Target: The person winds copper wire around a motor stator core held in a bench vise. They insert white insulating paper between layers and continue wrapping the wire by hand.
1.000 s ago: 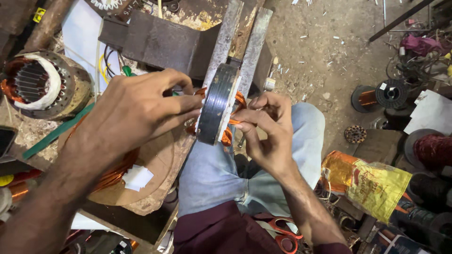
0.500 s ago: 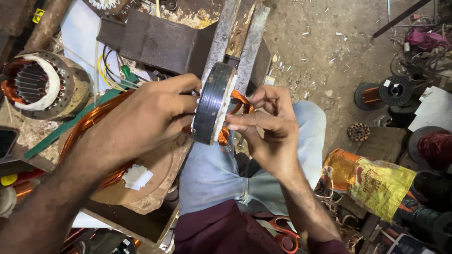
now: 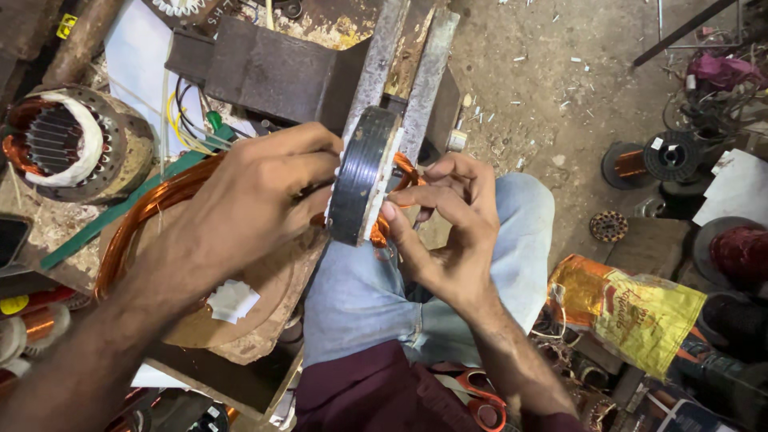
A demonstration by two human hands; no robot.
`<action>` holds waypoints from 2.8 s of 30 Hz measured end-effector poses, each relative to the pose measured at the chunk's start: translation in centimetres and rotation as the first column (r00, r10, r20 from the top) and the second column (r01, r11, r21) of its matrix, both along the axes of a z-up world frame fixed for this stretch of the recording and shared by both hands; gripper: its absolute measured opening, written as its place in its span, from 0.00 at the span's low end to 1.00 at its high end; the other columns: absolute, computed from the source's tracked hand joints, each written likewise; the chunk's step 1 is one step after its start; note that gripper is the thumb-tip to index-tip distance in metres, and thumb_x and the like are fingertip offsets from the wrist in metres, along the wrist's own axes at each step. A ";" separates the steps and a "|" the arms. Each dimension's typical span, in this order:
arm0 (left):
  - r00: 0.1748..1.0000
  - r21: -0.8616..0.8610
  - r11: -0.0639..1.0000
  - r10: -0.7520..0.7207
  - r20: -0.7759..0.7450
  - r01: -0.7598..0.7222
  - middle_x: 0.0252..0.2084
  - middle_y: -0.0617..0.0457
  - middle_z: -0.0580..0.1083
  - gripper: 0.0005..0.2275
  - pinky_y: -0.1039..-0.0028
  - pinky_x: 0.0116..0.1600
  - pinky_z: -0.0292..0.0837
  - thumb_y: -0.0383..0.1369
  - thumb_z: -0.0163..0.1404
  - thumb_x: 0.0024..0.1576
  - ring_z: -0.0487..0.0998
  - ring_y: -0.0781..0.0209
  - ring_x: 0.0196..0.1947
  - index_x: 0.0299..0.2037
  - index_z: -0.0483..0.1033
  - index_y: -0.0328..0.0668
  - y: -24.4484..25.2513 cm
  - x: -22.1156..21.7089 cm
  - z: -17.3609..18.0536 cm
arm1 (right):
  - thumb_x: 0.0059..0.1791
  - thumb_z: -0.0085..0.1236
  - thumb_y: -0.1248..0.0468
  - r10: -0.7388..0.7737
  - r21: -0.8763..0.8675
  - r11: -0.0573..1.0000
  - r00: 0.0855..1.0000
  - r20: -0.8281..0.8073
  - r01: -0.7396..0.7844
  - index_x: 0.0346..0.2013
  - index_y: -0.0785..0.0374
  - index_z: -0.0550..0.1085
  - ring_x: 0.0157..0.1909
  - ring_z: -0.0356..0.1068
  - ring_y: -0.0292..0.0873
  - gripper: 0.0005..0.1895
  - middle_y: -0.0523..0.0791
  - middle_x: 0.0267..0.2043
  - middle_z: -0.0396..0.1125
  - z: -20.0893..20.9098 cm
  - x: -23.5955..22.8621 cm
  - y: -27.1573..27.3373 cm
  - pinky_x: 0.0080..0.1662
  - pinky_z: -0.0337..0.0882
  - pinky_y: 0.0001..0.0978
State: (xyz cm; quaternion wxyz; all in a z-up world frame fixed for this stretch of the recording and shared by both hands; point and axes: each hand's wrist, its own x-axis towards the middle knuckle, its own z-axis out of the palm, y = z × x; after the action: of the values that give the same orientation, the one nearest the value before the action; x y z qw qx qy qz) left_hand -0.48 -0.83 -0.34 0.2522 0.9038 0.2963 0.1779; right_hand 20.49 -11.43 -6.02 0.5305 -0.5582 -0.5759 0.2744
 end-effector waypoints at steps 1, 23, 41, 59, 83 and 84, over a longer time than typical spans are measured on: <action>1.000 0.052 0.999 0.003 0.006 -0.004 0.43 0.46 0.78 0.08 0.71 0.41 0.80 0.25 0.62 0.51 0.82 0.57 0.38 0.39 0.82 0.30 -0.1 -0.4 0.1 | 0.49 0.70 0.69 0.016 0.024 1.000 1.000 0.007 -0.016 0.43 0.64 0.80 0.46 0.67 0.36 0.09 0.46 0.56 0.58 -0.1 0.0 -0.1 0.48 0.71 0.26; 0.994 0.318 0.947 0.066 -0.086 -0.036 0.48 0.48 0.79 0.08 0.69 0.47 0.82 0.21 0.59 0.50 0.82 0.57 0.47 0.39 0.81 0.37 -1.6 -1.5 -1.0 | 0.50 0.67 0.71 0.036 0.087 0.995 0.997 0.073 -0.042 0.46 0.56 0.83 0.47 0.62 0.38 0.11 0.46 0.52 0.58 -2.7 1.0 -0.4 0.47 0.66 0.28; 0.657 0.028 0.667 0.725 0.206 -0.745 0.45 0.49 0.74 0.12 0.66 0.52 0.77 0.23 0.58 0.56 0.78 0.51 0.50 0.49 0.80 0.43 -17.1 -11.7 -3.6 | 0.45 0.66 0.73 0.535 -0.047 0.838 0.803 0.262 -0.544 0.44 0.64 0.79 0.38 0.72 0.43 0.12 0.46 0.39 0.73 -5.0 -8.2 -5.8 0.41 0.71 0.35; 0.493 -0.071 0.512 0.849 0.190 -0.856 0.48 0.46 0.73 0.22 0.61 0.48 0.76 0.21 0.51 0.51 0.78 0.47 0.46 0.58 0.77 0.44 -21.8 -11.5 -11.0 | 0.39 0.55 0.82 0.597 -0.094 0.790 0.725 0.342 -0.606 0.49 0.65 0.78 0.46 0.76 0.47 0.25 0.47 0.46 0.74 -6.1 -12.6 -3.3 0.49 0.75 0.36; 0.379 -0.644 0.628 0.778 0.501 -0.437 0.42 0.52 0.78 0.08 0.81 0.38 0.75 0.17 0.54 0.61 0.80 0.70 0.36 0.46 0.78 0.36 -20.9 -3.6 -10.3 | 0.48 0.64 0.79 0.333 -0.248 0.859 0.857 -0.394 -0.448 0.44 0.73 0.78 0.42 0.73 0.37 0.10 0.48 0.42 0.74 -4.8 -7.2 -8.3 0.44 0.73 0.25; 0.397 -0.597 0.645 0.764 0.508 -0.477 0.42 0.52 0.77 0.08 0.80 0.40 0.76 0.16 0.52 0.60 0.80 0.69 0.37 0.46 0.77 0.36 -20.8 -3.3 -10.1 | 0.47 0.64 0.80 0.352 -0.211 0.877 0.877 -0.328 -0.431 0.42 0.72 0.79 0.43 0.74 0.38 0.09 0.48 0.42 0.75 -4.7 -7.0 -8.3 0.45 0.74 0.25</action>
State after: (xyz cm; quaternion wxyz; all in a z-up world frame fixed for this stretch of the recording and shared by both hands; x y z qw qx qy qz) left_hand -3.74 -21.61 -10.45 0.4195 0.5086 0.5178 0.5451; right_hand 13.46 -19.77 -10.68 0.4555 -0.4531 -0.5525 0.5310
